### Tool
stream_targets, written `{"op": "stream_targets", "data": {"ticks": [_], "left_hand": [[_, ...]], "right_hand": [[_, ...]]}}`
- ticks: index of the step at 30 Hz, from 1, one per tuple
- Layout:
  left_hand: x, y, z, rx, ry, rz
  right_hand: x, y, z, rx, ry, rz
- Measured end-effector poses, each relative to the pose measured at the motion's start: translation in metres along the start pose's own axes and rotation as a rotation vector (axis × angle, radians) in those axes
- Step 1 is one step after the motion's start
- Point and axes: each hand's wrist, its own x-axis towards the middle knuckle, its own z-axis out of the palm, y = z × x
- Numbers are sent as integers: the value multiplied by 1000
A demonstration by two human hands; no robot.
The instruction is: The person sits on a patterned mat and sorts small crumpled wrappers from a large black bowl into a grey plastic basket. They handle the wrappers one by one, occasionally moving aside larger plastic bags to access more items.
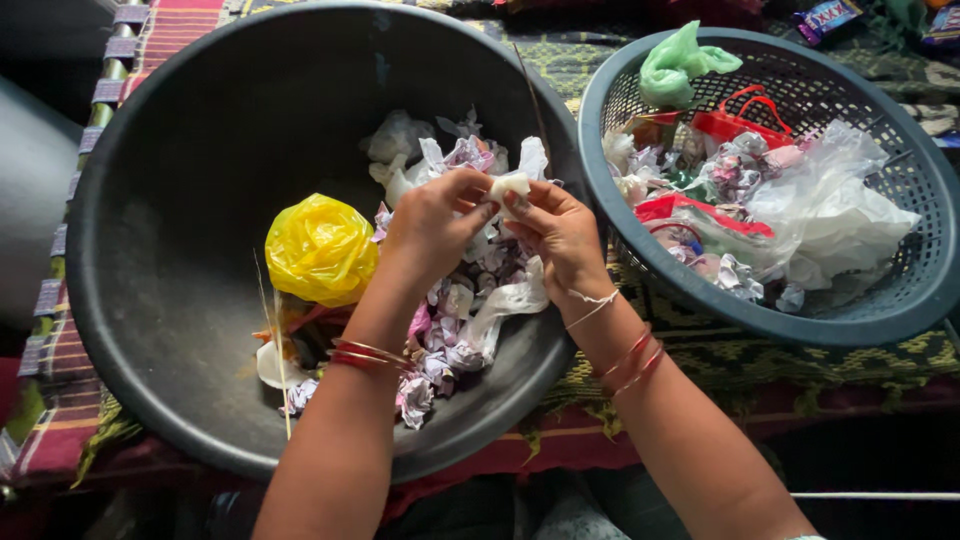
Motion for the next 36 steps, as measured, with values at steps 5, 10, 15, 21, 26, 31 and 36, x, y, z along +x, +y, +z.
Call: {"op": "stream_targets", "data": {"ticks": [5, 10, 15, 21, 26, 31, 36], "left_hand": [[7, -26, 8, -488, -80, -174], [5, -27, 3, -505, -41, -117], [2, -14, -7, -362, -19, -254], [-2, -7, -11, -290, -26, -233], [-1, -8, -11, -125, 9, -59], [0, -16, -7, -426, -37, -245], [1, -17, -8, -454, -46, -238]], "right_hand": [[2, 4, -6, 98, -26, 56], [10, 12, -10, -84, 0, -89], [-1, 15, -7, -152, -41, -25], [-8, 11, 6, -173, -117, -25], [-4, 11, 10, -104, -120, -2], [-7, 14, 12, -352, 85, -209], [-16, 10, 20, -414, -47, -279]]}}
